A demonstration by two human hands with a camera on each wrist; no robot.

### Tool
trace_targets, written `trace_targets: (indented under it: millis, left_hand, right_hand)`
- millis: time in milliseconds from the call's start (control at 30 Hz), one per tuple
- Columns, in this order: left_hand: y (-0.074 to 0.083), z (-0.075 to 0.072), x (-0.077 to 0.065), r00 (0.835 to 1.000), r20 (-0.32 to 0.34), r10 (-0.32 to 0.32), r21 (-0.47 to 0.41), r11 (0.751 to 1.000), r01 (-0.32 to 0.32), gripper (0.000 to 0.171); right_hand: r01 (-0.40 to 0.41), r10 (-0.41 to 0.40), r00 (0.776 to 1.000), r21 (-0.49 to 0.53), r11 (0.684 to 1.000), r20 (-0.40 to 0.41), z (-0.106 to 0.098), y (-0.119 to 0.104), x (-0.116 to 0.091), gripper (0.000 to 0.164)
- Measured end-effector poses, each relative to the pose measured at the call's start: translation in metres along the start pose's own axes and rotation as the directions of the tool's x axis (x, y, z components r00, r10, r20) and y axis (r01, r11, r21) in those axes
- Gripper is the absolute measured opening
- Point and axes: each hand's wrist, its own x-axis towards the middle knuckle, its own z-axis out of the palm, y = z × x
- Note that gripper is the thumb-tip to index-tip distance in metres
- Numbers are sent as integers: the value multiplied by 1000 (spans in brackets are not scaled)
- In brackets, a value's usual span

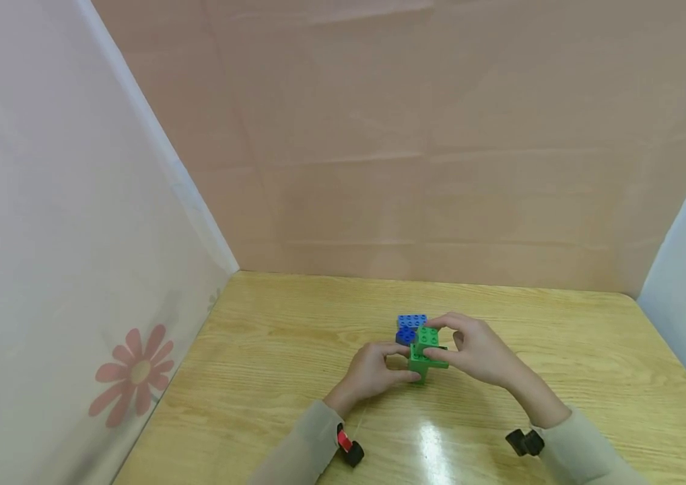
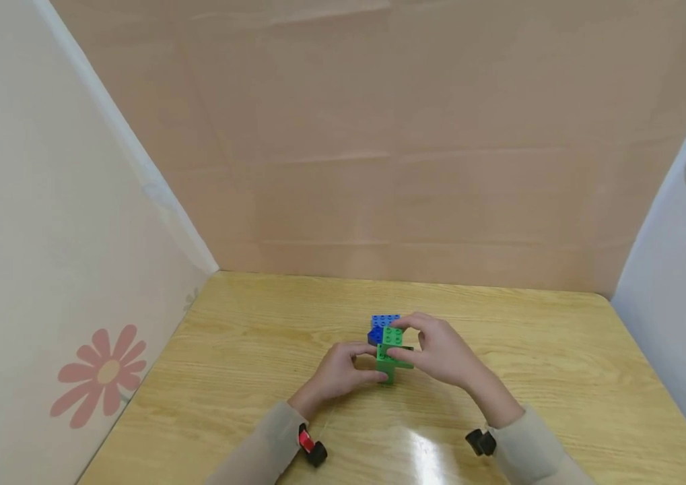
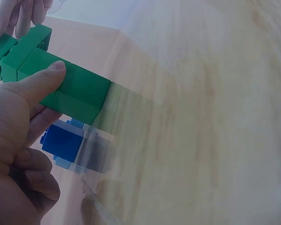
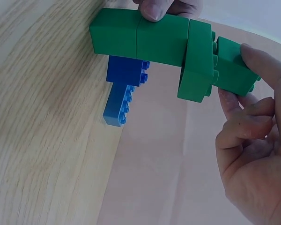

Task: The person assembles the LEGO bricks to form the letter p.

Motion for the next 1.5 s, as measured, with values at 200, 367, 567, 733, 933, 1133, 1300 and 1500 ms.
trace_targets:
  millis: [200,367,567,733,933,1133,1300,1500]
  left_hand:
    - [0,0,0,1000,-6,10,3,1000,-10,39]
    - [0,0,1,1000,-13,11,10,1000,-11,39]
    - [0,0,0,1000,-13,10,9,1000,-10,39]
    - [-2,0,0,1000,-9,2,8,1000,-2,40]
    - [-3,0,1,1000,-7,11,12,1000,-11,41]
    - [-2,0,1,1000,-2,8,11,1000,-8,41]
    - [-2,0,0,1000,0,5,5,1000,-5,41]
    - [-4,0,1,1000,5,26,9,1000,-26,39]
  right_hand:
    - [0,-1,999,29,1000,36,1,1,0,43]
    - [5,-7,998,35,999,58,2,1,2,42]
    - [20,-20,997,-6,1000,68,2,-3,3,41]
    - [57,-52,996,-65,996,76,1,-7,5,39]
    - [93,-80,991,-124,988,105,0,-9,9,37]
    - [107,-89,988,-145,984,128,1,-10,10,34]
    - [121,-102,986,-148,982,128,1,-10,10,33]
    - [120,-100,986,-151,981,131,1,-10,10,33]
